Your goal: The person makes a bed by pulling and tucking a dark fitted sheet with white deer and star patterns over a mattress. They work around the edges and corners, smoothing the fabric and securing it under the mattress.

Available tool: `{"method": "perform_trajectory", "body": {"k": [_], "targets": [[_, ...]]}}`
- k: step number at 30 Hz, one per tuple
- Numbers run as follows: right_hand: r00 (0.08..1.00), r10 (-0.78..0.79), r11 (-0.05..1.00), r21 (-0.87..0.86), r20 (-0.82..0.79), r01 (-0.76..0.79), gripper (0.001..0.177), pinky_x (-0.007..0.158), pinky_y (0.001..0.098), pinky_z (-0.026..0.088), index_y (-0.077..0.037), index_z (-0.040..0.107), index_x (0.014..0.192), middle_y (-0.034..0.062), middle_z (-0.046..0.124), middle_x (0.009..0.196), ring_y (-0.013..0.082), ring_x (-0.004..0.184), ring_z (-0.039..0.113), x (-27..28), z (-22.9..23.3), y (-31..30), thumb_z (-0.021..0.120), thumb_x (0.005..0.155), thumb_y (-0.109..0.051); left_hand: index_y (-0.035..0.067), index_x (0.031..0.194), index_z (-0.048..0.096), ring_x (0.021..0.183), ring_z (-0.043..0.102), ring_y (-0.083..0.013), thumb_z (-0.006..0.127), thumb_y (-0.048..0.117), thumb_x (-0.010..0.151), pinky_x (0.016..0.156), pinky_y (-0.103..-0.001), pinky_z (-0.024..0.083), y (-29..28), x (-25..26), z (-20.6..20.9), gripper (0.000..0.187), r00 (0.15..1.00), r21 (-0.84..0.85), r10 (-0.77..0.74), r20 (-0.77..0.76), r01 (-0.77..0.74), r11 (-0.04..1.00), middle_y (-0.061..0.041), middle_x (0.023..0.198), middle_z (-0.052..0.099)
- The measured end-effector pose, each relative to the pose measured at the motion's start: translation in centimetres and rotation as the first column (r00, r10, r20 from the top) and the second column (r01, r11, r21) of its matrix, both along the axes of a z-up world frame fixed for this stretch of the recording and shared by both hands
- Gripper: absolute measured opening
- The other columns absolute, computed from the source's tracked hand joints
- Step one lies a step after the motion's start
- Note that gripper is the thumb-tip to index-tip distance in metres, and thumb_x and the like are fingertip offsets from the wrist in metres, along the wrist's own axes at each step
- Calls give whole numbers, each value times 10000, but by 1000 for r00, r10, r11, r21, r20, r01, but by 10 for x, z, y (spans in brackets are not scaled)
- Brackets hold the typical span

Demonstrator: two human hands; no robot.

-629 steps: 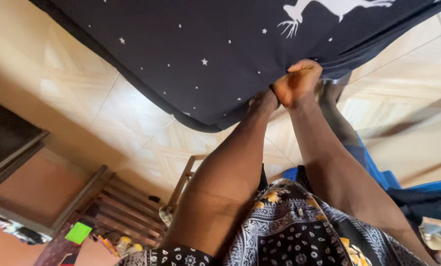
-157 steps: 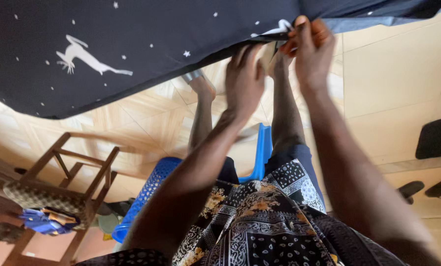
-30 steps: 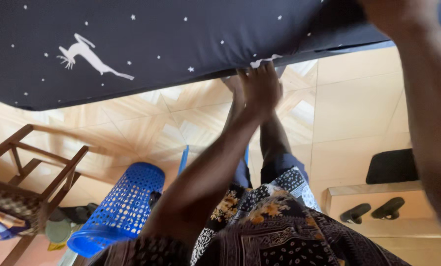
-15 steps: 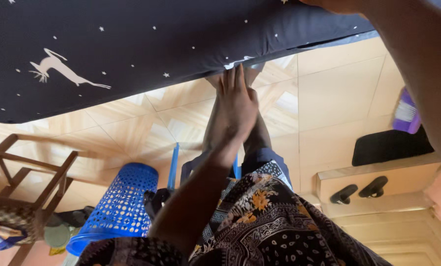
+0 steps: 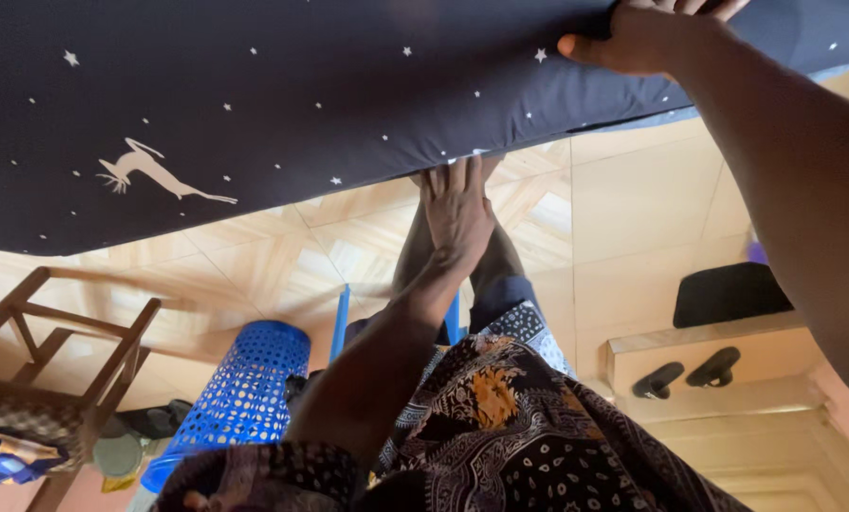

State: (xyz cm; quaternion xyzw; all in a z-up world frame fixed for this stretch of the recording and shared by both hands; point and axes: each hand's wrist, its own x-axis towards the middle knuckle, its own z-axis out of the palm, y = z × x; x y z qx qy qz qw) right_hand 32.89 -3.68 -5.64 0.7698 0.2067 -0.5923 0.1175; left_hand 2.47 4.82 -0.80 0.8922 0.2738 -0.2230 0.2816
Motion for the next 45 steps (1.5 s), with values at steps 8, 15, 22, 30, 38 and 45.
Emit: {"method": "perform_trajectory", "body": {"k": [8, 15, 22, 30, 38, 45], "targets": [[964, -149, 987, -22, 220, 157, 1544, 1154, 856, -80, 102, -170, 1599, 407, -263, 1628, 566, 1466, -323, -8, 19, 14, 585, 714, -914, 76, 1431, 458, 1135, 603, -342, 770, 157, 797, 897, -533, 485, -32, 28, -2, 711, 910, -130, 299, -287, -347, 929, -156, 1475, 452], [960, -161, 987, 15, 229, 162, 1574, 1169, 873, -65, 109, -226, 1606, 411, -329, 1607, 575, 1463, -348, -10, 18, 11, 655, 779, -900, 36, 1420, 433, 1003, 672, -358, 735, 88, 771, 827, -511, 514, -63, 32, -21, 718, 899, -5, 394, -193, -403, 915, -233, 1450, 482], [926, -238, 961, 207, 293, 181, 1599, 1167, 858, -42, 71, -231, 1614, 386, -312, 1637, 578, 1482, -328, -16, 17, 2, 755, 799, -889, 33, 1413, 453, 896, 713, -350, 618, 128, 961, 791, -505, 580, -85, 22, -71, 490, 858, 25, 425, -286, -437, 899, -237, 1347, 565], [937, -285, 938, 262, 203, 228, 1516, 1175, 823, -97, -11, -188, 1628, 342, -308, 1650, 532, 1525, -308, -15, 31, -11, 760, 823, -878, 38, 1352, 483, 912, 707, -427, 634, 229, 962, 781, -540, 574, -66, 8, -59, 460, 930, 105, 236, -280, -215, 971, -264, 1368, 574], [892, -434, 636, 743, 123, 207, 958, 1238, 729, -57, -36, 190, 1650, 289, 59, 1710, 443, 1580, -93, -25, 49, -66, 768, 1021, -470, -36, 1245, 582, 958, 702, -380, 669, 341, 971, 806, -515, 578, -69, 52, -27, 474, 900, 168, 176, -398, -117, 979, -284, 1278, 609], [60, -781, -343, 506, -622, 792, 124, 1015, 469, 525, -21, 582, 1238, 112, 612, 1151, 231, 1062, 617, -90, 81, -165, 502, 1163, -79, -8, 1424, 533, 1350, 564, -365, 601, 53, 931, 1140, -474, 449, -137, 60, 17, 502, 955, -73, 52, 293, -32, 997, -192, 1469, 566]]}}
